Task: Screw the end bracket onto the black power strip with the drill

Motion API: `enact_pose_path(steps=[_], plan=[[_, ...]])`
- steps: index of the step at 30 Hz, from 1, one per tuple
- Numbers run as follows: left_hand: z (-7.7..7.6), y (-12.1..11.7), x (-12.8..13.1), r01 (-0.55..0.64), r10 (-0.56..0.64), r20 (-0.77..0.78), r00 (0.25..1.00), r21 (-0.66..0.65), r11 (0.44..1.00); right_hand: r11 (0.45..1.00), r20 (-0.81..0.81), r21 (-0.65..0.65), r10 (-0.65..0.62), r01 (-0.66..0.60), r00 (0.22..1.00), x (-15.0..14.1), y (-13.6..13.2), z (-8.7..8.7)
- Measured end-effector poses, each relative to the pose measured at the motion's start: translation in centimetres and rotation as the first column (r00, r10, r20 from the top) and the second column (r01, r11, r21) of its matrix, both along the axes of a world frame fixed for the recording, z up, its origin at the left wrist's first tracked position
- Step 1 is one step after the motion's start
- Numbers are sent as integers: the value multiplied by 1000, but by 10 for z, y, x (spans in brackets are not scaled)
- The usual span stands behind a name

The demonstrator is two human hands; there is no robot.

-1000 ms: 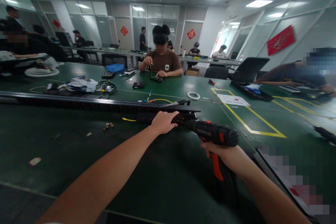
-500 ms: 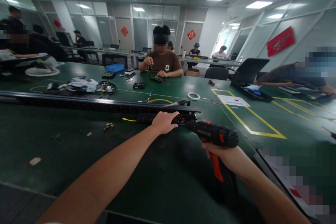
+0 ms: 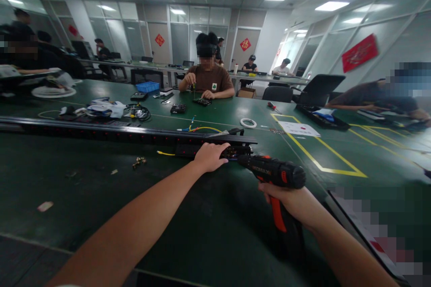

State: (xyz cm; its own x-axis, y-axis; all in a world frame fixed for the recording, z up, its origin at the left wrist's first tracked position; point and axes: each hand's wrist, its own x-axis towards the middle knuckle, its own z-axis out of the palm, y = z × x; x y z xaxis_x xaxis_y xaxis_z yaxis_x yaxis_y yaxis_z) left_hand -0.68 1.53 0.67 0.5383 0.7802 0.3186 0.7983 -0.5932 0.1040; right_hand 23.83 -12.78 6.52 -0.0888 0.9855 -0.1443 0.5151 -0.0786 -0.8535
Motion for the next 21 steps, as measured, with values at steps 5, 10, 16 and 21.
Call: enact_pose_path(steps=[5, 10, 16, 21], plan=[[0, 0, 0, 0, 0, 5, 1000, -15, 1000, 1000, 14, 6, 13, -14, 1000, -1, -1, 2], [-1, 1, 0, -3, 3, 2, 1000, -4, 1000, 1000, -19, 9, 2, -2, 1000, -3, -2, 4], [-1, 0, 0, -1, 1, 0, 1000, 3, 1000, 1000, 28, 13, 5, -5, 1000, -4, -2, 4], [1, -1, 1, -9, 9, -6, 1000, -4, 1000, 1000, 17, 24, 7, -7, 1000, -3, -3, 4]])
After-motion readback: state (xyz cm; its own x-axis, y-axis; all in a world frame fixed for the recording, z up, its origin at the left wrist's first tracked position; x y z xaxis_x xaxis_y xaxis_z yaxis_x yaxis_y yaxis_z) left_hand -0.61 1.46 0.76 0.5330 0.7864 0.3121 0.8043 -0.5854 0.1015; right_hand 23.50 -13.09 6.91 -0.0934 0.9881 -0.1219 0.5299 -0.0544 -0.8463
